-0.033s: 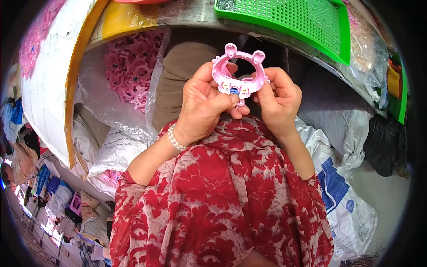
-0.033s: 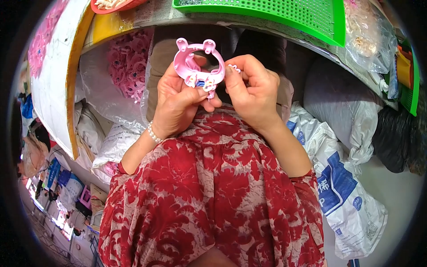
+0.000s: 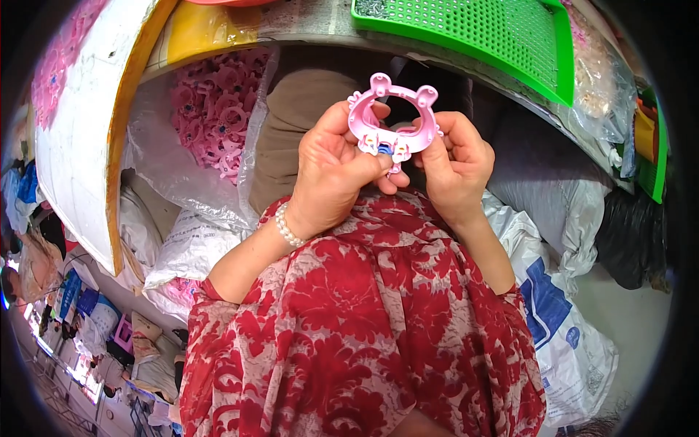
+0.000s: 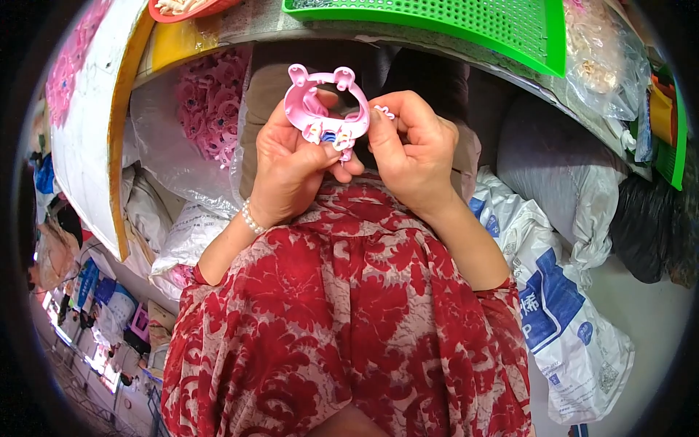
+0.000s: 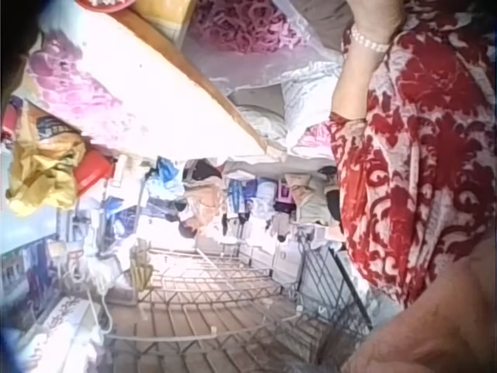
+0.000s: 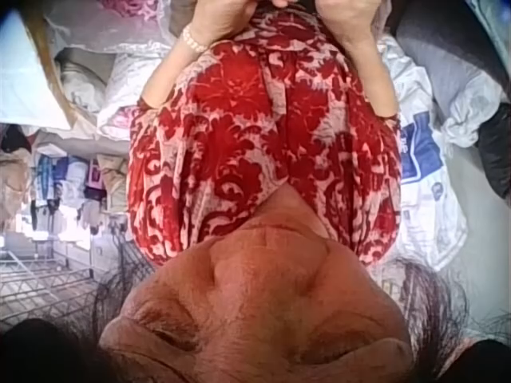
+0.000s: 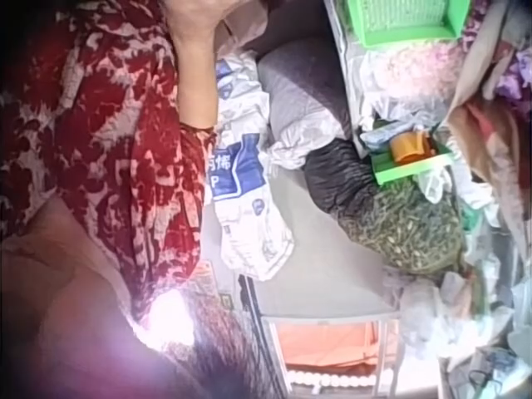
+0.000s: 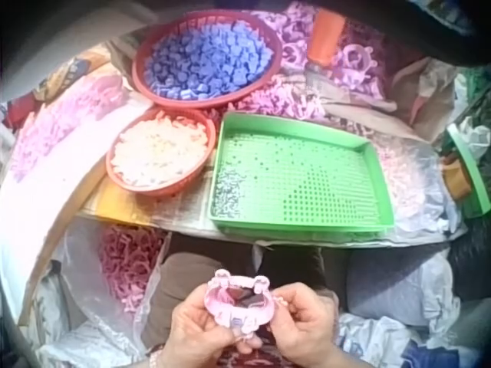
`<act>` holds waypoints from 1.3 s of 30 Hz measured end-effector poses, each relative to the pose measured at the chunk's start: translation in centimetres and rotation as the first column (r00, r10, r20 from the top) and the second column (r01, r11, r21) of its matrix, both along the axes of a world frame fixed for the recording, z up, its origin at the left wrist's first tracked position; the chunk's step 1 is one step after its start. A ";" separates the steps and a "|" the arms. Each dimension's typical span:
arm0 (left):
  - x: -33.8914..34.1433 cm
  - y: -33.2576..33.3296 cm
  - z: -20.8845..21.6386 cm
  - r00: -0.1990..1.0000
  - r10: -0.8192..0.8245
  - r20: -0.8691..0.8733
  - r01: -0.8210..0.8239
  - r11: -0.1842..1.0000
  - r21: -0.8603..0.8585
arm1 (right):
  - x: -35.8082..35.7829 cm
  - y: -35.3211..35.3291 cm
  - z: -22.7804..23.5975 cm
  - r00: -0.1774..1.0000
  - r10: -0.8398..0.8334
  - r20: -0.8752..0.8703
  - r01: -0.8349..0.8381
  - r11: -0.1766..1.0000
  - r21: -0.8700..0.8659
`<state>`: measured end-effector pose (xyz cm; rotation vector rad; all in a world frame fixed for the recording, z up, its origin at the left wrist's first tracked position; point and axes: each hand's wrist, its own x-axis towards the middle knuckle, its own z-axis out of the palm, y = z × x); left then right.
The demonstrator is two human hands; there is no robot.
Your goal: Assembling small pink plastic toy components using a handheld bonding tool.
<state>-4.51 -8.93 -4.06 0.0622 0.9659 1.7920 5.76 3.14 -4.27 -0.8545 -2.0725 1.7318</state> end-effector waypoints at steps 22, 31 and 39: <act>-0.3 -0.4 0.1 0.997 -0.071 -0.011 0.069 0.989 -0.134 | 0.0 -0.5 -1.8 0.987 -0.155 -0.044 0.093 0.771 -0.629; -0.4 -0.7 0.2 0.992 -0.120 -0.031 0.114 0.981 -0.157 | 0.3 1.0 -0.5 0.993 0.118 0.001 -0.115 0.965 -0.236; -0.4 -1.0 0.0 0.985 -0.166 -0.046 0.159 0.979 -0.130 | 0.4 2.0 0.4 0.974 0.222 0.049 -0.209 0.960 -0.185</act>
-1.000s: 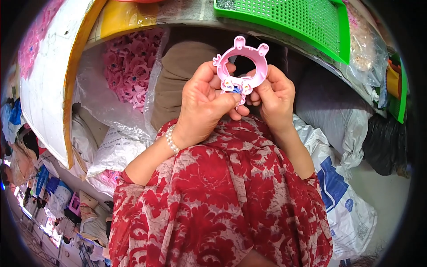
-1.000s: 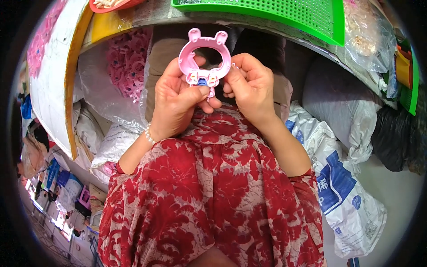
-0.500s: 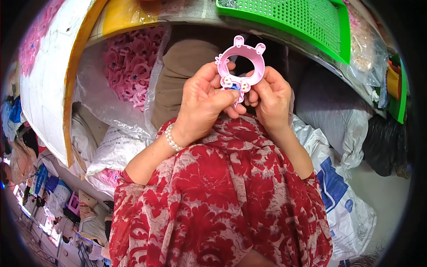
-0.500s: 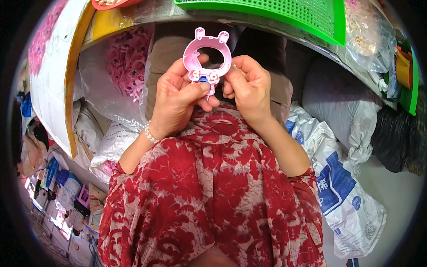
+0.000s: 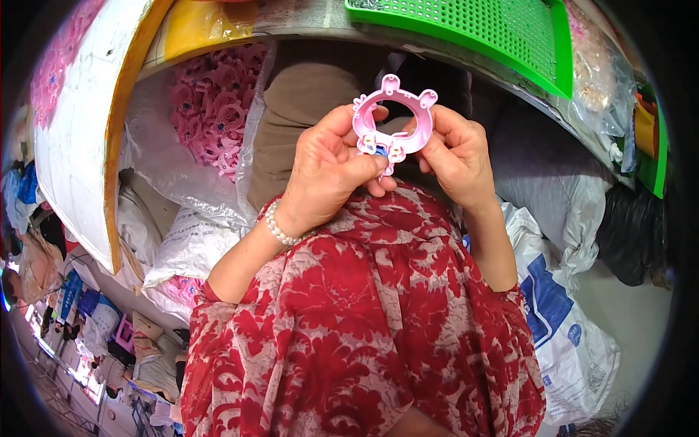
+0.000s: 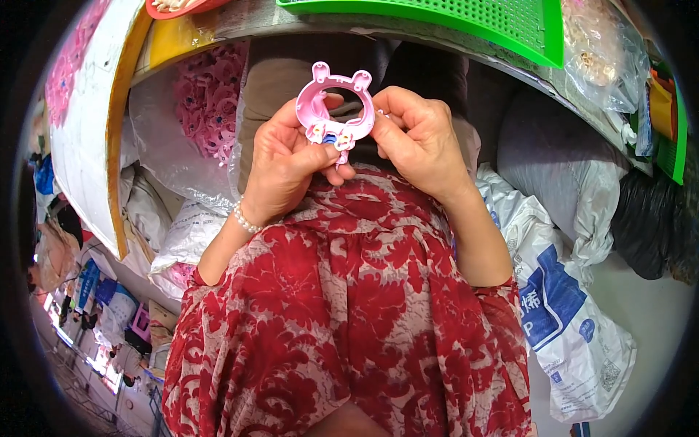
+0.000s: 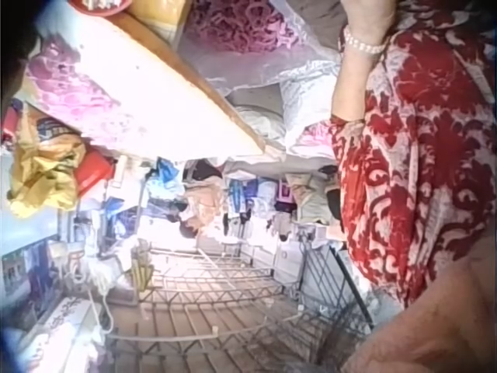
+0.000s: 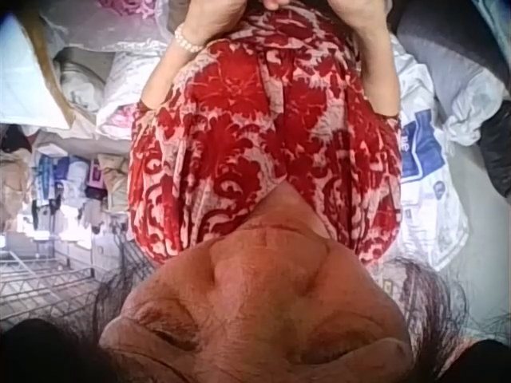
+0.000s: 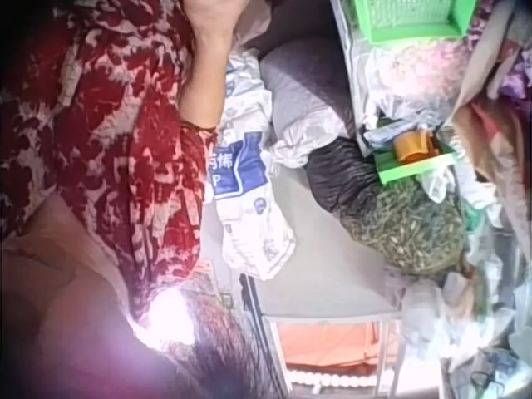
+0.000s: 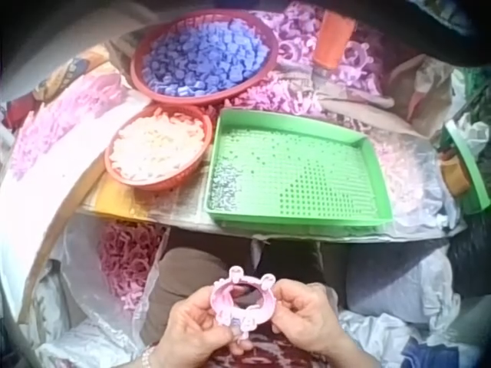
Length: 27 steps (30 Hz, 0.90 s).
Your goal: Assembling small pink plastic toy components using a handheld bonding tool.
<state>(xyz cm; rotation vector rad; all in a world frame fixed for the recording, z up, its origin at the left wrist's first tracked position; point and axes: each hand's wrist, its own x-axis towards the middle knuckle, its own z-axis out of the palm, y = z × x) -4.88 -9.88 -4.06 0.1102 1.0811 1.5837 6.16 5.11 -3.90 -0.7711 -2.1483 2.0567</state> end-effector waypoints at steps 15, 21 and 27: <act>0.0 0.0 0.2 0.998 -0.024 -0.055 0.024 1.000 -0.002 | -0.1 0.2 -0.1 1.000 0.000 -0.002 0.000 1.000 -0.011; 0.1 0.1 0.1 0.997 0.007 -0.079 -0.006 1.000 0.007 | 0.0 0.0 -0.5 1.000 -0.026 -0.010 0.026 0.996 -0.080; 0.2 0.3 -0.3 0.998 0.058 0.027 -0.058 0.998 -0.005 | 0.0 -2.3 -0.9 0.981 -0.194 -0.020 0.194 0.980 0.050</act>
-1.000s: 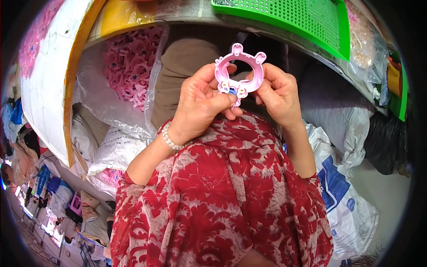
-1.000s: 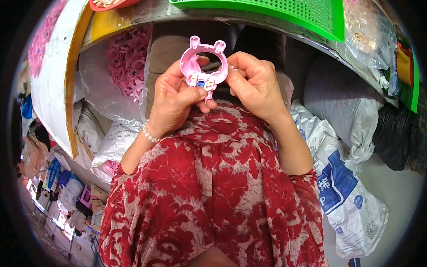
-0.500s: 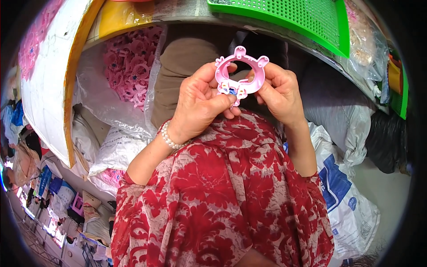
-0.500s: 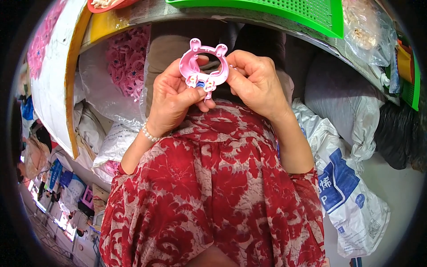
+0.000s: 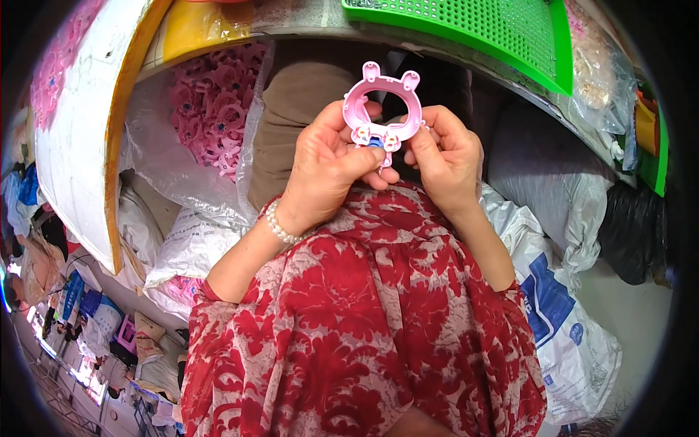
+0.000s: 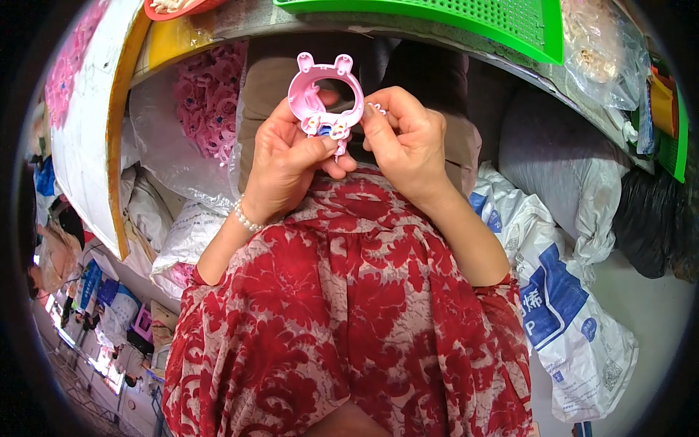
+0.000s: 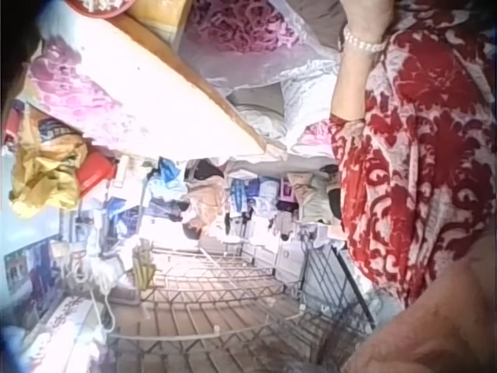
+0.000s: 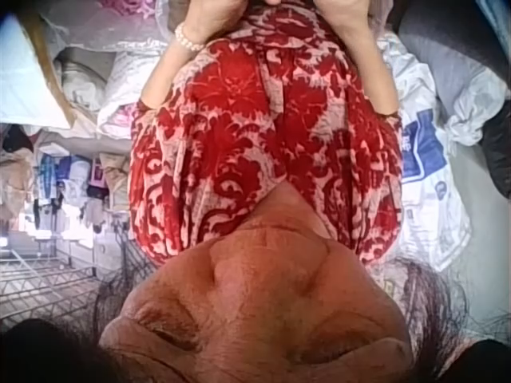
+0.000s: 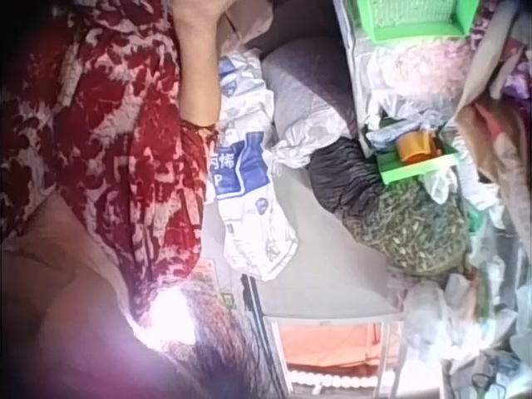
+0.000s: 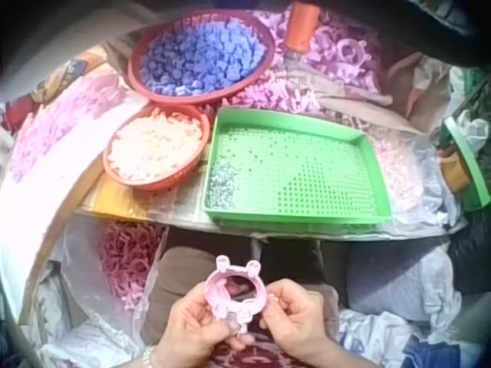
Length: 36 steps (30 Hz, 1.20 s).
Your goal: Assembling small pink plastic toy components using a handheld bonding tool.
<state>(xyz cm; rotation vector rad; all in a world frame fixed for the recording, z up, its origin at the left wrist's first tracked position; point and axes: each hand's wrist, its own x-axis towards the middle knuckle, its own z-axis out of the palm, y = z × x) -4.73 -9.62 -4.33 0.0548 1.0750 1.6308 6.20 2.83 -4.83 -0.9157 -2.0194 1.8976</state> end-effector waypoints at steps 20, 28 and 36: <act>1.5 -0.3 -0.7 0.993 0.104 0.047 -0.110 0.984 0.141 | 0.0 -1.5 -0.8 0.979 -0.145 -0.142 0.175 0.957 0.232; 1.9 -0.2 -1.1 0.990 0.128 0.067 -0.136 0.983 0.127 | -0.1 -1.9 -1.4 0.967 -0.204 -0.151 0.221 0.970 0.099; 1.2 0.2 -0.4 0.991 0.097 0.088 -0.107 0.988 0.112 | 0.0 -1.4 -2.2 0.974 -0.120 -0.194 0.170 0.951 0.260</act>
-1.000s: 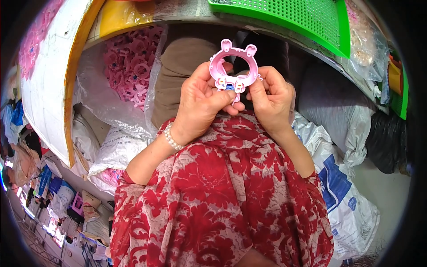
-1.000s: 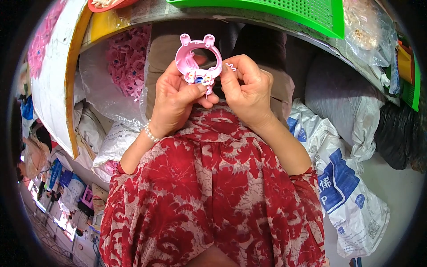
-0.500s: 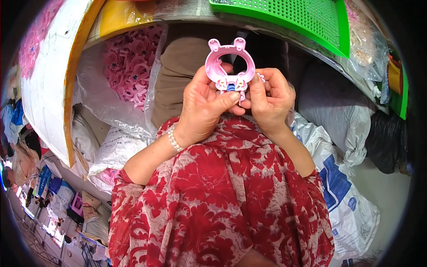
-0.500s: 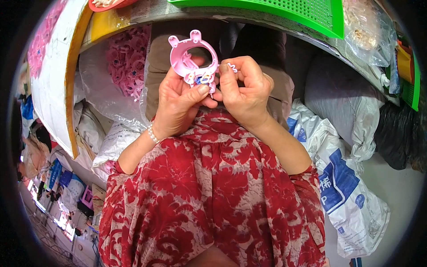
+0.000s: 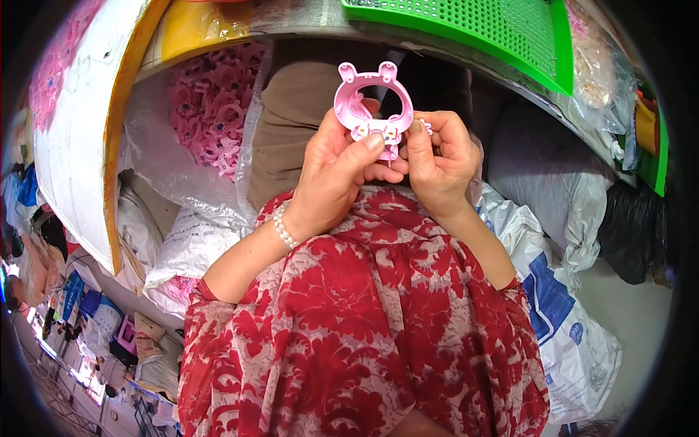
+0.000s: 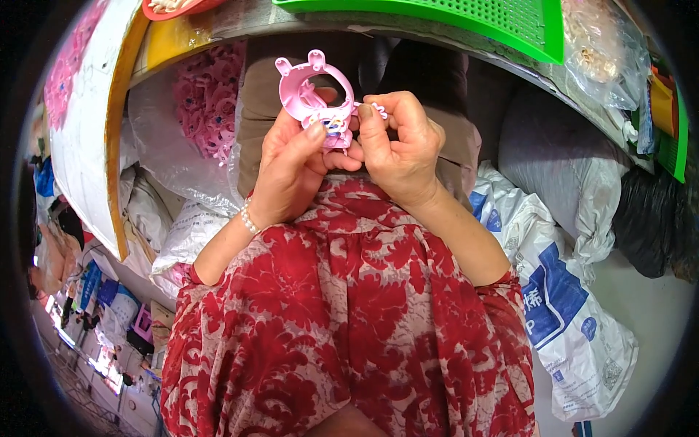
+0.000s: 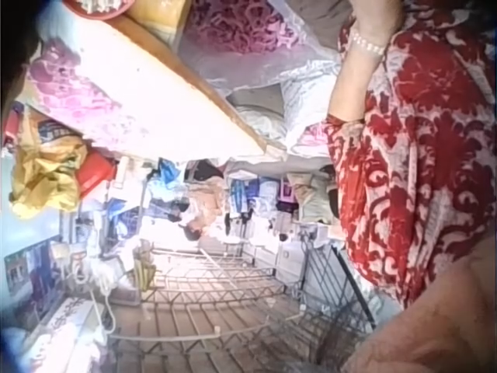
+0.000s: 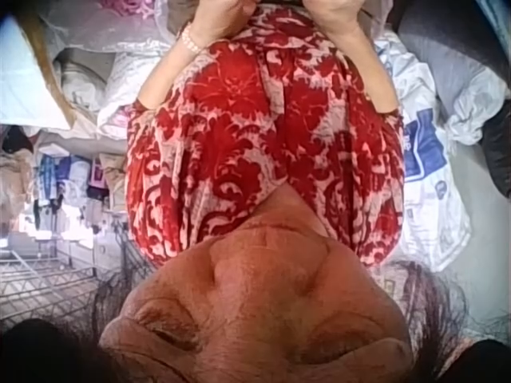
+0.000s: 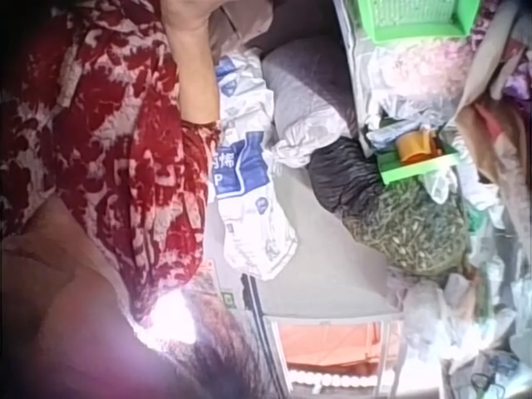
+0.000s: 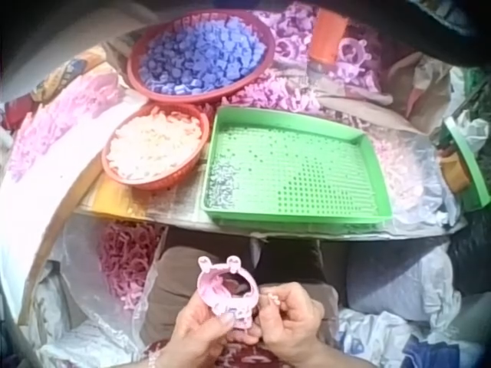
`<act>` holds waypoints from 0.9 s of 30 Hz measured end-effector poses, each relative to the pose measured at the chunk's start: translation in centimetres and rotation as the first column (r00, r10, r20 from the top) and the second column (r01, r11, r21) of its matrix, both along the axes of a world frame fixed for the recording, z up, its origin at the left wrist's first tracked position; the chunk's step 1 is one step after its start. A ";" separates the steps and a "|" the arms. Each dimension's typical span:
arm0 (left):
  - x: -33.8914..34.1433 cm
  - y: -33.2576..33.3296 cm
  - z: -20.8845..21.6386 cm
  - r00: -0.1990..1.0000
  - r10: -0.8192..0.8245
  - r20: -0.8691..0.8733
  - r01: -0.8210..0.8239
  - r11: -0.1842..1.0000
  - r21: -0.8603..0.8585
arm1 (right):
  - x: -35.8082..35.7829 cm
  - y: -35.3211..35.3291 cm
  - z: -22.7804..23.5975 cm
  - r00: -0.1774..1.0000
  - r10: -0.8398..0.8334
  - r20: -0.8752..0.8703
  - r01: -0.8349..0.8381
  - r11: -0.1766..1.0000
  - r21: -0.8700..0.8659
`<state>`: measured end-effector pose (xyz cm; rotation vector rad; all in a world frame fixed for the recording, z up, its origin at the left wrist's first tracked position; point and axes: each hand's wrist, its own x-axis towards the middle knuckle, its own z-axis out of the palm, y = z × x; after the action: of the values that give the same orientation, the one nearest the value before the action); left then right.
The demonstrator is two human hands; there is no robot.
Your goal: Assembling small pink plastic toy components using a handheld bonding tool.
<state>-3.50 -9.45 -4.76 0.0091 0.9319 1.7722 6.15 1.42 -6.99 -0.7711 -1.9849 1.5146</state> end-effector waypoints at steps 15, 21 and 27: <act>0.1 -0.2 -0.4 0.991 -0.063 -0.115 0.064 0.998 0.000 | 0.1 0.2 0.6 0.999 -0.036 0.022 0.036 0.999 -0.023; 0.3 0.1 -0.3 0.993 -0.008 -0.120 0.003 0.999 -0.042 | 0.0 -0.1 0.1 0.998 -0.056 -0.004 0.055 0.998 -0.008; 0.0 0.0 -0.6 0.978 -0.036 -0.206 0.030 0.999 -0.029 | -0.2 0.1 0.4 0.998 -0.056 0.010 0.056 0.997 0.057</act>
<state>-3.48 -9.43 -5.34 0.1941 1.0974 1.7513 5.98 1.47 -6.61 -0.8069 -1.9890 1.4190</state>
